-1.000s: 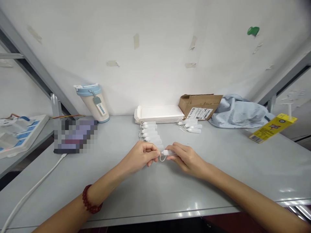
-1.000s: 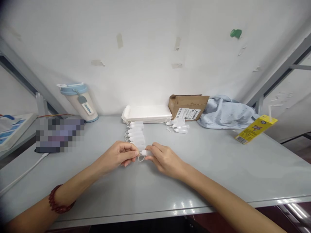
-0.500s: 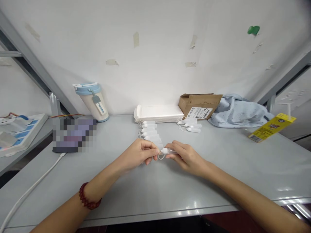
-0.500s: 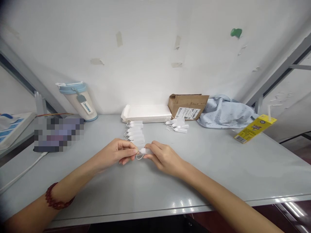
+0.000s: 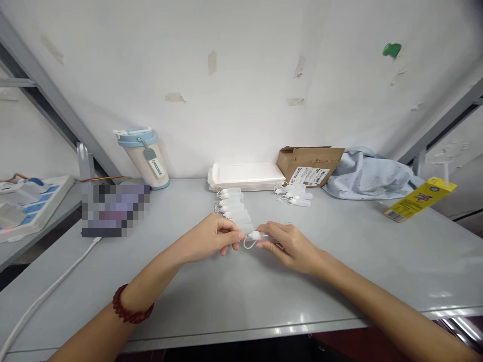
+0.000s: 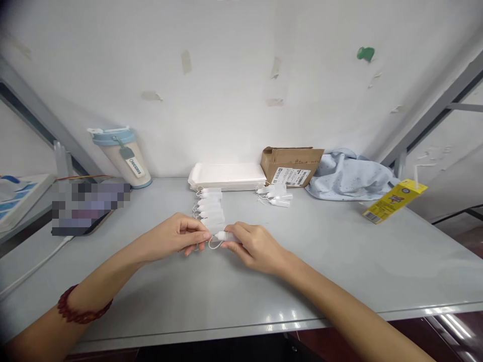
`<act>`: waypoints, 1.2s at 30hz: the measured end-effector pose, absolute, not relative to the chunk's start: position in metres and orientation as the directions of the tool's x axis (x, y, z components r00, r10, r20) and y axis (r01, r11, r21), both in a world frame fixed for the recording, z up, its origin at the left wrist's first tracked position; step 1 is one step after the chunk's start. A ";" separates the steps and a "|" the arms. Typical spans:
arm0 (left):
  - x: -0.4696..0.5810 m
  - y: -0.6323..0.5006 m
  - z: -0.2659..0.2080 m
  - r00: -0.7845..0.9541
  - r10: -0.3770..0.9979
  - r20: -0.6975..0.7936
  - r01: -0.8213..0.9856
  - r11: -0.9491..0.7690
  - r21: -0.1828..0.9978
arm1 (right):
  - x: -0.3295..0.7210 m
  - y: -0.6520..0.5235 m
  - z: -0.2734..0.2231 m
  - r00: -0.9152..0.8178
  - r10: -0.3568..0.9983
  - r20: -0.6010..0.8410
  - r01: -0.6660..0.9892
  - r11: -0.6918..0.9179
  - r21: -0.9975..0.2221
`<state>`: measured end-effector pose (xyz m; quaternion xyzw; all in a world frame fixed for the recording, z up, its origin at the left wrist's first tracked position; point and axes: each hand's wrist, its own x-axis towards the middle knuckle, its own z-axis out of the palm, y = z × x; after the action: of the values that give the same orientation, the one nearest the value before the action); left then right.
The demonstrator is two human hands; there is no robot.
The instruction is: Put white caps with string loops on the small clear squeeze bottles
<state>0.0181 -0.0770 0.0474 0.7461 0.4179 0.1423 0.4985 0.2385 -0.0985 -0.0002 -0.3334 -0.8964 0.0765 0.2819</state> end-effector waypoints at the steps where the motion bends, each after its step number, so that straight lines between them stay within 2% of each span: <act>1: 0.019 -0.077 0.046 0.615 0.762 -0.200 0.472 -0.153 0.868 | 0.238 -0.099 -0.001 -0.617 0.636 0.463 0.550 0.770 -0.324; 9: 0.020 -0.076 0.041 0.659 0.727 -0.193 0.436 -0.161 0.885 | 0.234 -0.101 -0.007 -0.654 0.628 0.422 0.512 0.778 -0.363; 16: 0.015 -0.077 0.045 0.704 0.664 -0.251 0.468 -0.167 0.868 | 0.232 -0.107 -0.005 -0.703 0.584 0.407 0.525 0.811 -0.258; 20: 0.016 -0.077 0.044 0.719 0.636 -0.279 0.469 -0.149 0.871 | 0.232 -0.109 -0.007 -0.721 0.579 0.380 0.527 0.815 -0.242; 24: 0.016 -0.077 0.043 0.720 0.628 -0.294 0.474 -0.136 0.870 | 0.231 -0.109 -0.007 -0.726 0.588 0.356 0.523 0.809 -0.270; 30: 0.012 -0.075 0.048 0.721 0.629 -0.292 0.507 -0.191 0.841 | 0.233 -0.107 0.002 -0.698 0.622 0.355 0.501 0.778 -0.379; 36: 0.009 -0.073 0.053 0.691 0.676 -0.257 0.520 -0.218 0.826 | 0.234 -0.106 0.004 -0.680 0.643 0.352 0.531 0.763 -0.369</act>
<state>0.0090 -0.0727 0.0534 0.7764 0.3851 0.0790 0.4926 0.2338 -0.1060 0.0036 -0.3228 -0.9087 0.1191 0.2362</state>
